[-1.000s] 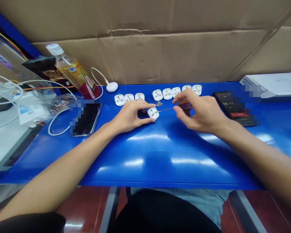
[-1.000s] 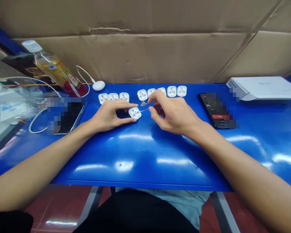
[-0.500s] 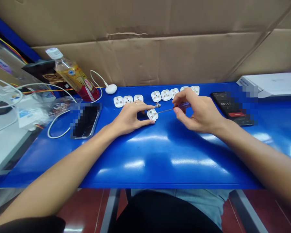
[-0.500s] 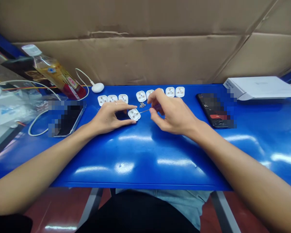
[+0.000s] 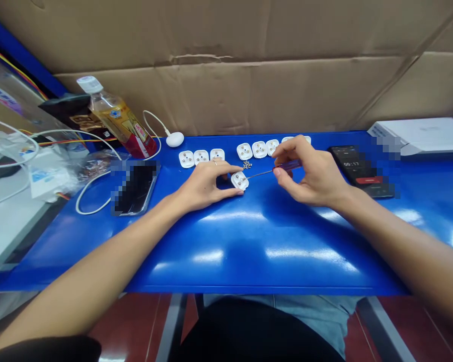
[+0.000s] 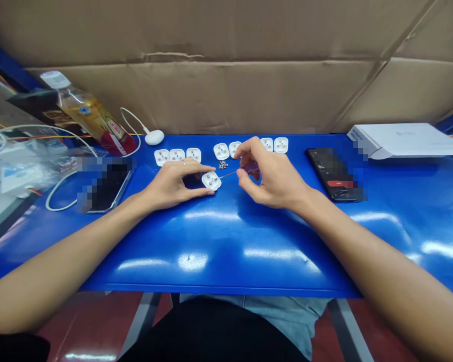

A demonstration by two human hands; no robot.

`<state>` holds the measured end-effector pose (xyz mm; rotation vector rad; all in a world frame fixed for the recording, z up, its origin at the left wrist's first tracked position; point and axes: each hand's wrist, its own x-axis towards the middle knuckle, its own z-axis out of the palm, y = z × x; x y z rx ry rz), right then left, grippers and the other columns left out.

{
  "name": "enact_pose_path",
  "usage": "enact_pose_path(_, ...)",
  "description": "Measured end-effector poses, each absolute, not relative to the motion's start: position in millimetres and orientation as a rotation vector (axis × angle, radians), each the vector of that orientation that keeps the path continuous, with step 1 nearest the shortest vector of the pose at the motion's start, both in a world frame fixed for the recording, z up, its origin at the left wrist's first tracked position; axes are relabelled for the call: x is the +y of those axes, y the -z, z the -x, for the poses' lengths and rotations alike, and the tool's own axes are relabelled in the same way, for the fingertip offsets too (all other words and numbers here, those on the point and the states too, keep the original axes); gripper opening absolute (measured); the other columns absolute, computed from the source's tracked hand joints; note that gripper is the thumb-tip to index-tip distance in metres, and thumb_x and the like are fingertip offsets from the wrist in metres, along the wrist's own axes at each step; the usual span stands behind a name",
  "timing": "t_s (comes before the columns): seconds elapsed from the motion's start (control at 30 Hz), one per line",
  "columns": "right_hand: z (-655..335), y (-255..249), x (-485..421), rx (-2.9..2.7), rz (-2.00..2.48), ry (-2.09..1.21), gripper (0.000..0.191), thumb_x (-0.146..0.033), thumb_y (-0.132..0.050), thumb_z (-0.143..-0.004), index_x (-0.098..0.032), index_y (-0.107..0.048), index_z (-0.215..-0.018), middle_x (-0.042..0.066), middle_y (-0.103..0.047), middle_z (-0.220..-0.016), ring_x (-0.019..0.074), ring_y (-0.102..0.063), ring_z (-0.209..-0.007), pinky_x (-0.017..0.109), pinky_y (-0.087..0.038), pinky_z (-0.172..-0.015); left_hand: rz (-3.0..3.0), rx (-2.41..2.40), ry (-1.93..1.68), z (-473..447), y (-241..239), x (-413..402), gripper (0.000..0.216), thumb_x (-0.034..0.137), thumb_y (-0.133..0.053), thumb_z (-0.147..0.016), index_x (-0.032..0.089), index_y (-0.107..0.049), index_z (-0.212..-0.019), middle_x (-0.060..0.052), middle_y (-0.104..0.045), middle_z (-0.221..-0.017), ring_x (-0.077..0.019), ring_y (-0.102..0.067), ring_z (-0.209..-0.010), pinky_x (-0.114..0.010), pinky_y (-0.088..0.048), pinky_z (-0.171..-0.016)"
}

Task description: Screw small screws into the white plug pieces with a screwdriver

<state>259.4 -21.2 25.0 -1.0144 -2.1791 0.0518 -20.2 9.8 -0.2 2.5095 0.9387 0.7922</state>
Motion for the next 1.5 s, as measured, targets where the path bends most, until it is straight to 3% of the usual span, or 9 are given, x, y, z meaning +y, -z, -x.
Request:
enact_pose_path(0.5, -261.1, -27.9, -21.8, -2.262, 1.032, -0.089, 0.013, -0.026, -0.062, -0.093, -0.024, -0.061, -0.106, 0.006, -0.079, -0.094, 0.0247, -0.076, -0.074, 0.037, -0.057, -0.064, -2.545, 0.931, -0.805, 20.3, 1.1, 10.1, 0.05, 0.041, -0.088, -0.086, 0.018, -0.076, -0.128, -0.006, -0.077, -0.096, -0.0189, -0.069, -0.082, -0.03, -0.052, -0.076)
enact_pose_path(0.63, -262.4, -29.3, -22.9, -2.293, 1.075, 0.034, 0.01, -0.028, -0.059, -0.096, -0.025, -0.063, -0.105, 0.002, -0.075, -0.076, 0.0221, -0.069, -0.059, 0.034, -0.049, -0.055, -2.568, 0.93, -0.808, 21.2, 1.2, 10.6, 0.05, 0.039, -0.088, -0.086, 0.017, -0.076, -0.129, -0.005, -0.077, -0.094, -0.0188, -0.069, -0.082, -0.03, -0.051, -0.076)
enact_pose_path(0.77, -262.5, -30.5, -23.3, -2.328, 1.039, -0.045, 0.023, -0.026, -0.061, -0.095, -0.023, -0.06, -0.118, 0.007, -0.08, -0.098, 0.024, -0.076, -0.074, 0.035, -0.054, -0.062, -2.575, 0.935, -0.812, 21.4, 1.2, 10.6, 0.049, 0.039, -0.088, -0.086, 0.016, -0.076, -0.128, -0.005, -0.078, -0.095, -0.0186, -0.07, -0.083, -0.03, -0.051, -0.077)
enact_pose_path(0.9, -261.6, -29.9, -22.8, -2.293, 1.098, 0.016, 0.017, -0.031, -0.061, -0.098, -0.023, -0.062, -0.112, 0.005, -0.078, -0.086, 0.0249, -0.075, -0.069, 0.034, -0.051, -0.058, -2.569, 0.945, -0.793, 20.8, 0.7, 10.4, 0.048, 0.04, -0.087, -0.087, 0.019, -0.076, -0.129, -0.005, -0.078, -0.095, -0.0193, -0.069, -0.083, -0.031, -0.051, -0.077)
enact_pose_path(1.03, -261.4, -28.3, -22.3, -2.31, 1.033, -0.03, 0.021, -0.03, -0.061, -0.097, -0.023, -0.06, -0.117, 0.008, -0.079, -0.102, 0.025, -0.076, -0.081, 0.037, -0.057, -0.068, -2.57, 0.947, -0.798, 20.7, 0.9, 10.4, 0.048, 0.04, -0.087, -0.087, 0.018, -0.076, -0.128, -0.006, -0.078, -0.096, -0.0196, -0.07, -0.083, -0.031, -0.051, -0.077)
enact_pose_path(1.17, -261.6, -27.2, -22.0, -2.276, 1.1, 0.038, 0.017, -0.035, -0.061, -0.1, -0.024, -0.062, -0.113, 0.006, -0.078, -0.089, 0.0241, -0.074, -0.071, 0.035, -0.053, -0.061, -2.558, 0.932, -0.81, 20.9, 1.4, 10.3, 0.049, 0.041, -0.088, -0.086, 0.017, -0.076, -0.128, -0.005, -0.077, -0.094, -0.019, -0.069, -0.082, -0.03, -0.051, -0.076)
enact_pose_path(1.3, -261.8, -27.2, -21.8, -2.293, 1.049, -0.031, 0.02, -0.03, -0.062, -0.096, -0.023, -0.061, -0.115, 0.008, -0.079, -0.101, 0.0244, -0.076, -0.079, 0.035, -0.055, -0.066, -2.55, 0.95, -0.799, 20.6, 1.8, 9.8, 0.05, 0.042, -0.088, -0.086, 0.018, -0.076, -0.128, -0.005, -0.078, -0.095, -0.0193, -0.07, -0.082, -0.031, -0.052, -0.077)
enact_pose_path(1.43, -261.5, -28.0, -22.1, -2.283, 1.113, 0.041, 0.011, -0.034, -0.062, -0.098, -0.024, -0.064, -0.102, 0.002, -0.075, -0.075, 0.0218, -0.07, -0.062, 0.033, -0.048, -0.057, -2.549, 0.935, -0.809, 20.3, 2.4, 9.7, 0.05, 0.041, -0.088, -0.085, 0.017, -0.077, -0.127, -0.005, -0.077, -0.094, -0.0191, -0.07, -0.082, -0.031, -0.052, -0.077)
enact_pose_path(1.5, -261.2, -29.0, -22.3, -2.292, 1.075, 0.008, 0.013, -0.032, -0.064, -0.095, -0.024, -0.063, -0.105, 0.004, -0.077, -0.083, 0.0225, -0.072, -0.066, 0.034, -0.051, -0.061, -2.55, 0.936, -0.801, 20.3, 2.2, 9.7, 0.05, 0.041, -0.088, -0.085, 0.017, -0.077, -0.127, -0.006, -0.077, -0.094, -0.0189, -0.07, -0.082, -0.03, -0.053, -0.077)
